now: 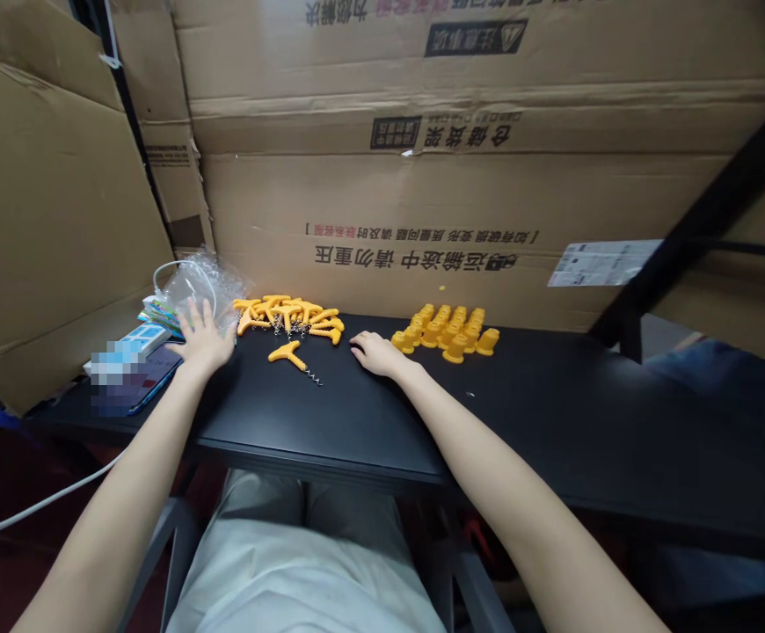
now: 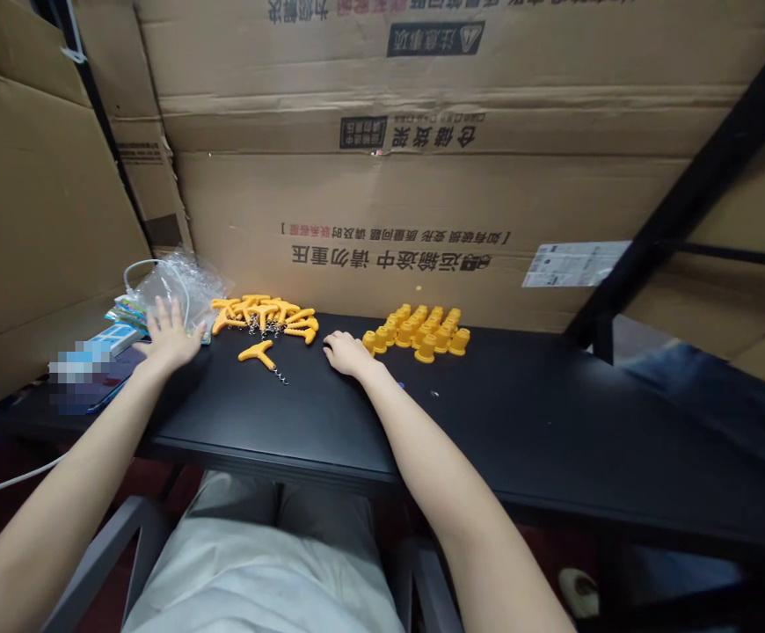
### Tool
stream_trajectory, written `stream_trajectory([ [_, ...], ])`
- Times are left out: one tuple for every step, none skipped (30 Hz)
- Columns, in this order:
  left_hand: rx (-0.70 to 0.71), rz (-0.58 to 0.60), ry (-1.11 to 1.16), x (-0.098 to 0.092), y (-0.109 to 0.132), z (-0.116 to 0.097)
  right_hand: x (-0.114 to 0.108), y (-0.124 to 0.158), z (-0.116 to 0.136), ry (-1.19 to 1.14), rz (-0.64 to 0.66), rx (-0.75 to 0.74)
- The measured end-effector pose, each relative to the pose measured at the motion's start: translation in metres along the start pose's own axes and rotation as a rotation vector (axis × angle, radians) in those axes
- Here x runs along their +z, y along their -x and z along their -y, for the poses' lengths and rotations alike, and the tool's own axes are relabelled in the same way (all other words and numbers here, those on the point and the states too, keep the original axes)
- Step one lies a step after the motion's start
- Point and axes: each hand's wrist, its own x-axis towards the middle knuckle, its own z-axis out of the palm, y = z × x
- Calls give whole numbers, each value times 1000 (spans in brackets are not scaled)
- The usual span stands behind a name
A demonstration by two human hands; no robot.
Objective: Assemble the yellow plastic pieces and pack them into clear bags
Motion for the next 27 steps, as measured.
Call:
stream_trajectory([
  [62,-45,-30,-1,3,-8,0,0,0,-2,1,-2],
  [152,-66,-60,-1,7,-17,0,0,0,-4,1,-3],
  [268,-46,-88,-2,10,-27,0,-1,0,-6,0,-4],
  [399,24,-116,-1,13,-37,0,-1,-1,-8,-1,-5],
  [540,138,-143,-1,15,-47,1,-1,-1,-7,0,-7],
  [645,268,-174,0,16,-57,1,-1,-1,-4,0,-10],
  [681,394,-219,2,17,-67,0,-1,-1,4,1,-17],
  [661,507,-262,4,17,-75,0,-1,-1,17,1,-28],
  [627,570,-283,6,16,-82,-2,0,-1,34,-1,-41],
  [604,576,-289,8,15,-89,-4,0,-1,57,-10,-49],
  [606,564,-301,11,13,-94,-7,1,0,85,-29,-51],
  [607,554,-314,13,12,-98,-10,2,1,118,-59,-39],
  [613,542,-321,16,11,-100,-14,3,2,151,-102,-11],
  [619,535,-321,18,10,-102,-19,4,3,181,-154,33],
  [622,525,-311,20,9,-102,-24,6,4,204,-209,90],
  [625,509,-289,23,8,-102,-29,7,4,218,-260,152],
  [628,490,-257,25,7,-100,-33,9,3,222,-303,217],
  [629,469,-219,26,6,-97,-37,10,2,218,-332,283],
  [630,451,-180,28,5,-94,-39,11,1,208,-341,344],
  [625,446,-150,29,3,-90,-41,11,-1,192,-325,402],
  [615,444,-128,31,2,-86,-41,11,-4,171,-286,448],
  [603,438,-114,32,0,-82,-40,11,-6,145,-229,478],
  [591,426,-105,33,-2,-79,-39,10,-8,116,-162,488],
  [583,408,-99,35,-3,-77,-36,8,-10,87,-102,478],
  [578,387,-98,36,-4,-75,-33,7,-11,59,-59,451],
  [575,367,-98,38,-4,-74,-30,5,-11,29,-42,418],
  [575,347,-100,39,-4,-75,-27,2,-11,-4,-47,385],
])
